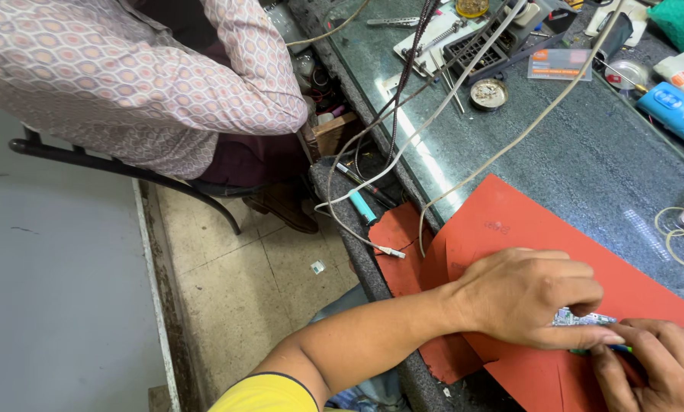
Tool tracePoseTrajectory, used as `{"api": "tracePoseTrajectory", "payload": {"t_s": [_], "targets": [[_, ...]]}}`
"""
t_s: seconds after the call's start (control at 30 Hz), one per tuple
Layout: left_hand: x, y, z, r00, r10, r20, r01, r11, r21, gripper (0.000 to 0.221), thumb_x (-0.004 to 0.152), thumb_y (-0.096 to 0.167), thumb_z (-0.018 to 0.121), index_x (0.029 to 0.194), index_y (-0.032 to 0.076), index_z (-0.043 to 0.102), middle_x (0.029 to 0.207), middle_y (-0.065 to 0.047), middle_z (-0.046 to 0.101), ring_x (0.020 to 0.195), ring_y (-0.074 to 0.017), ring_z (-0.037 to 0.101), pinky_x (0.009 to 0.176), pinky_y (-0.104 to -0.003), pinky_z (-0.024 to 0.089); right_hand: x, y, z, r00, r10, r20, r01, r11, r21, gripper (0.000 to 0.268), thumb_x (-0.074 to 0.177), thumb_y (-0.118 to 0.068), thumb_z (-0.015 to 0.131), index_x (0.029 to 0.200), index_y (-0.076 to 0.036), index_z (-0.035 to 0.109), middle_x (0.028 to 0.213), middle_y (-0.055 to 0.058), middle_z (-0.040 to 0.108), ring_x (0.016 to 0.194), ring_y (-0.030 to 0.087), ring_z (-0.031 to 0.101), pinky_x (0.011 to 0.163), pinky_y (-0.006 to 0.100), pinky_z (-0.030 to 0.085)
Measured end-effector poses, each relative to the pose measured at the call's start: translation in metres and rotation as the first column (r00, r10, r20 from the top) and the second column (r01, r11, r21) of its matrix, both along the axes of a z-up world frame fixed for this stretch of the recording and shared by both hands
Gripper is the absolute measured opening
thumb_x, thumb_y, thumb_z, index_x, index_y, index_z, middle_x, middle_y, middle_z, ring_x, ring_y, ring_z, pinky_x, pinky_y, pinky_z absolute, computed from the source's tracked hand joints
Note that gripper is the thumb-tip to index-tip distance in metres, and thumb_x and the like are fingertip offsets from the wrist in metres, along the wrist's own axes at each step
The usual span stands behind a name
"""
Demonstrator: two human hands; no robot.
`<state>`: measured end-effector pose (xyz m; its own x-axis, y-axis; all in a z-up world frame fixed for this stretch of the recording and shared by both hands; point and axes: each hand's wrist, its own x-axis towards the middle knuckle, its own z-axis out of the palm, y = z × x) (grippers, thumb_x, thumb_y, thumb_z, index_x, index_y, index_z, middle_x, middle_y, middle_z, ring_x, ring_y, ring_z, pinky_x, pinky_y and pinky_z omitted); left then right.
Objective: The person applies adhesive from a yellow bottle to the internal chassis of a mobile phone and presses a green circuit board into place.
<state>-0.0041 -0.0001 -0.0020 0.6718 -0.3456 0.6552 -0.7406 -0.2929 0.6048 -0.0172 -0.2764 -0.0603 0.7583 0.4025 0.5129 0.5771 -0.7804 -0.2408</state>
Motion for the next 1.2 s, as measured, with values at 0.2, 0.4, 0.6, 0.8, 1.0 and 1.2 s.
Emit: {"api": "tracePoseTrajectory", "payload": {"t_s": [0.2, 0.4, 0.6, 0.8, 1.0, 1.2], "targets": [[-0.018, 0.014, 0.018, 0.980, 0.122, 0.157, -0.154, 0.964, 0.217, 0.044, 0.086, 0.056, 0.071, 0.089, 0.013, 0.065, 0.095, -0.002, 0.063, 0.087, -0.0216, 0.063, 0.074, -0.034, 0.049, -0.003, 0.014, 0.024, 1.000, 0.001, -0.015, -0.001, 1.000, -0.017, 0.019, 0.079, -0.015, 0.080, 0.096, -0.011, 0.075, 0.094, 0.006, 0.070, 0.083, 0.021, 0.068, 0.079, 0.031, 0.052], [-0.025, 0.025, 0.004, 0.958, 0.165, 0.233, -0.207, 0.963, 0.172, 0.040, 0.084, 0.050, 0.073, 0.104, 0.015, 0.071, 0.106, 0.004, 0.064, 0.096, -0.0141, 0.062, 0.082, -0.030, 0.043, -0.013, 0.027, 0.038, 0.996, -0.051, -0.077, 0.048, 0.998, -0.042, 0.020, 0.076, -0.013, 0.081, 0.095, -0.011, 0.076, 0.090, 0.006, 0.071, 0.083, 0.022, 0.068, 0.077, 0.033, 0.052], [-0.027, 0.022, -0.002, 0.957, 0.174, 0.231, -0.208, 0.969, 0.133, 0.035, 0.087, 0.048, 0.075, 0.101, 0.016, 0.072, 0.100, 0.006, 0.065, 0.091, -0.0124, 0.062, 0.077, -0.029, 0.043, -0.012, 0.030, 0.047, 0.996, -0.051, -0.077, 0.045, 0.996, -0.080, 0.020, 0.074, -0.014, 0.081, 0.093, -0.011, 0.075, 0.093, 0.006, 0.070, 0.088, 0.024, 0.068, 0.082, 0.036, 0.053], [-0.028, 0.022, -0.004, 0.956, 0.179, 0.234, -0.211, 0.970, 0.120, 0.032, 0.087, 0.047, 0.075, 0.096, 0.016, 0.072, 0.100, 0.007, 0.065, 0.091, -0.0119, 0.062, 0.077, -0.028, 0.043, -0.015, 0.030, 0.049, 0.991, -0.080, -0.108, 0.066, 0.990, -0.126, 0.021, 0.074, -0.016, 0.080, 0.094, -0.012, 0.075, 0.096, 0.005, 0.071, 0.092, 0.024, 0.069, 0.086, 0.037, 0.054], [-0.028, 0.022, -0.002, 0.953, 0.173, 0.248, -0.202, 0.974, 0.098, 0.033, 0.087, 0.048, 0.076, 0.095, 0.016, 0.072, 0.099, 0.007, 0.065, 0.090, -0.0131, 0.061, 0.077, -0.029, 0.043, -0.010, 0.029, 0.046, 0.995, -0.034, -0.097, 0.025, 0.996, -0.086, 0.019, 0.075, -0.017, 0.079, 0.093, -0.013, 0.074, 0.095, 0.005, 0.070, 0.093, 0.023, 0.070, 0.090, 0.038, 0.054], [-0.028, 0.023, -0.002, 0.957, 0.159, 0.241, -0.190, 0.976, 0.111, 0.033, 0.087, 0.048, 0.077, 0.092, 0.016, 0.072, 0.098, 0.006, 0.065, 0.089, -0.0129, 0.062, 0.076, -0.029, 0.043, -0.011, 0.026, 0.042, 0.992, -0.045, -0.116, 0.035, 0.996, -0.085, 0.020, 0.074, -0.018, 0.078, 0.094, -0.013, 0.075, 0.096, 0.004, 0.070, 0.094, 0.023, 0.070, 0.090, 0.038, 0.054]]}}
